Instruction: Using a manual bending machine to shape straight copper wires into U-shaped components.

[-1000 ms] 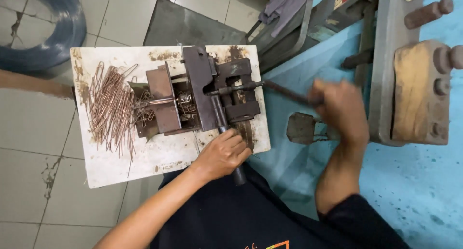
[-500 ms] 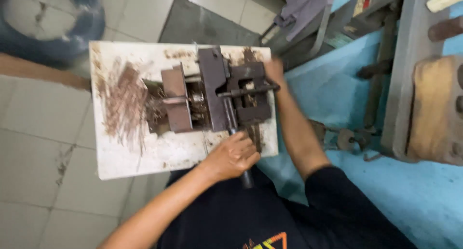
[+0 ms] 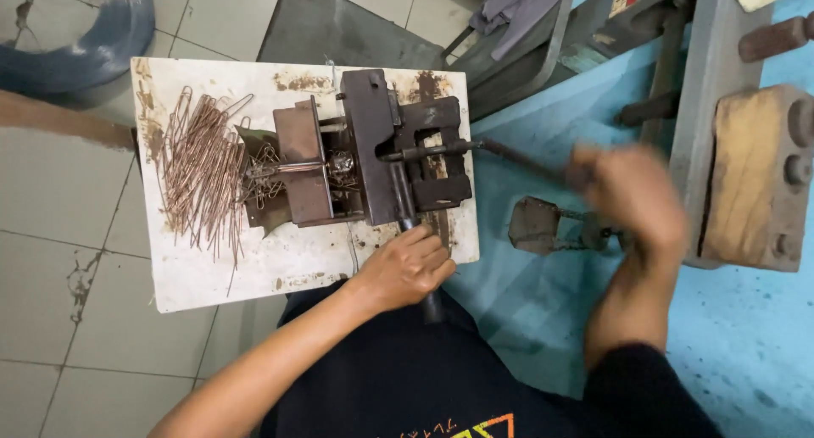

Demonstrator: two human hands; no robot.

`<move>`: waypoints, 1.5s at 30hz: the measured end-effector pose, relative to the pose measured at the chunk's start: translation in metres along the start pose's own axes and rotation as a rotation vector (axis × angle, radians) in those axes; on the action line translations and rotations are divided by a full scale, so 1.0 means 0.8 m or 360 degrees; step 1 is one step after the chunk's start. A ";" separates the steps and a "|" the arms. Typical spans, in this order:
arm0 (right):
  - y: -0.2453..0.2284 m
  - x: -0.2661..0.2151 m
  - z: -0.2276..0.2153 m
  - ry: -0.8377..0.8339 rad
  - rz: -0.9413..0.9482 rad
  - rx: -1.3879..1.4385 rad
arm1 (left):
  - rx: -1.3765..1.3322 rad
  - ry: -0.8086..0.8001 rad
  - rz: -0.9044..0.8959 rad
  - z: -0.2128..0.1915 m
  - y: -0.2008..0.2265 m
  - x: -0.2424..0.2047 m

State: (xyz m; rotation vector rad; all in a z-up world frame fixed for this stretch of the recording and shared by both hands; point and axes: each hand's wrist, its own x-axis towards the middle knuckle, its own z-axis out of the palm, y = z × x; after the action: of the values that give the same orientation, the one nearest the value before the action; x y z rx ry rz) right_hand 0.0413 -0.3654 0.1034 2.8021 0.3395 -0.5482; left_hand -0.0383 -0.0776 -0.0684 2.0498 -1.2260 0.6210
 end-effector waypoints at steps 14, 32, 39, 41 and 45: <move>0.013 0.428 0.309 0.0620 -0.0174 -0.0238 | -0.0049 0.0093 0.0041 -0.014 0.001 0.013; -0.023 -0.022 0.025 -0.0311 0.0068 0.0170 | -0.0128 0.0184 0.0027 0.000 0.001 0.001; 0.030 0.116 -0.006 0.0837 -0.0063 -0.0098 | -0.0073 0.0037 -0.0014 -0.010 0.005 0.006; 0.041 0.176 0.012 0.0977 -0.0120 -0.0152 | -0.0052 0.0054 -0.0015 -0.007 0.004 0.006; 0.028 0.282 0.042 0.1142 -0.0119 -0.0058 | -0.0060 0.0085 0.0012 -0.008 0.004 0.007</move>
State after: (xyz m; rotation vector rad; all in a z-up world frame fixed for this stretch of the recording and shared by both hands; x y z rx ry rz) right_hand 0.2397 -0.3568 -0.0116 2.8588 0.5781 0.4731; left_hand -0.0389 -0.0770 -0.0594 1.9859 -1.2062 0.6475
